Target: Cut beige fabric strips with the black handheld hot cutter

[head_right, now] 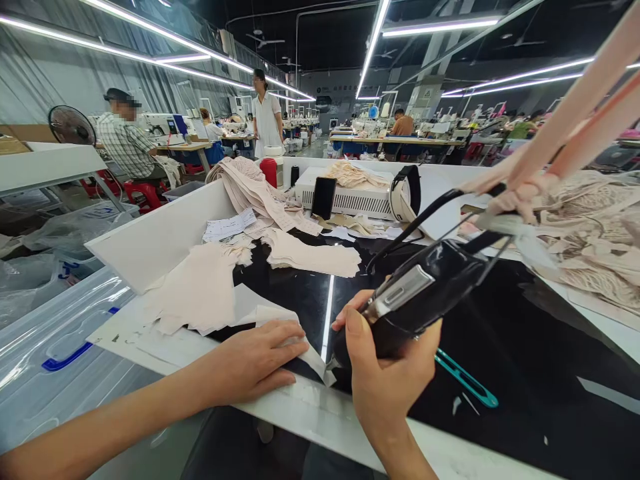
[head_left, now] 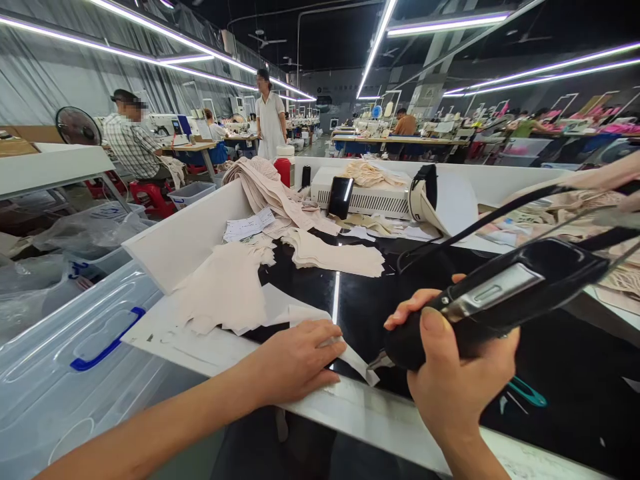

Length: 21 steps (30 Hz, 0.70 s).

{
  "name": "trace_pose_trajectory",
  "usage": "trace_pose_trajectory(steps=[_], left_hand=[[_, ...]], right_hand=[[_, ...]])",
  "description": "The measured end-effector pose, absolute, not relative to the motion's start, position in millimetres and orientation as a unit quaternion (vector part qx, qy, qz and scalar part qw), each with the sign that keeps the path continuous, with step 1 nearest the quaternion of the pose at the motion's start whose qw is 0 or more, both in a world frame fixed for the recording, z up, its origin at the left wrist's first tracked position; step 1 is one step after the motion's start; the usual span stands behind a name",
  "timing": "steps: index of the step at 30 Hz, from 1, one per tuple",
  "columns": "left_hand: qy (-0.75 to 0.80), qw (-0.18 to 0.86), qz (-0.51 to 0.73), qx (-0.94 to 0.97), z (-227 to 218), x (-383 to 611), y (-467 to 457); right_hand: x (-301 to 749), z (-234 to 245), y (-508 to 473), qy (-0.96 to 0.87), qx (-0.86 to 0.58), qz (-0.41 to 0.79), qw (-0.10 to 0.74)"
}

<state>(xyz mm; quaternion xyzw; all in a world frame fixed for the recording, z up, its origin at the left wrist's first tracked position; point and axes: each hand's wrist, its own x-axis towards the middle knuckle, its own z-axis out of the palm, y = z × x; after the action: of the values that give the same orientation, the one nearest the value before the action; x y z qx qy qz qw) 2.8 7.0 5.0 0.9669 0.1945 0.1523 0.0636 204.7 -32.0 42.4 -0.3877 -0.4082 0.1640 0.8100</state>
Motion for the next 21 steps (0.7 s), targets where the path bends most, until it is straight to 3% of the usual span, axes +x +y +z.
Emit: trace_pose_trajectory(steps=[21], left_hand=[[0.198, 0.012, 0.042, 0.979, 21, 1, -2]], right_hand=[[193, 39, -33, -0.424, -0.375, 0.172, 0.806]])
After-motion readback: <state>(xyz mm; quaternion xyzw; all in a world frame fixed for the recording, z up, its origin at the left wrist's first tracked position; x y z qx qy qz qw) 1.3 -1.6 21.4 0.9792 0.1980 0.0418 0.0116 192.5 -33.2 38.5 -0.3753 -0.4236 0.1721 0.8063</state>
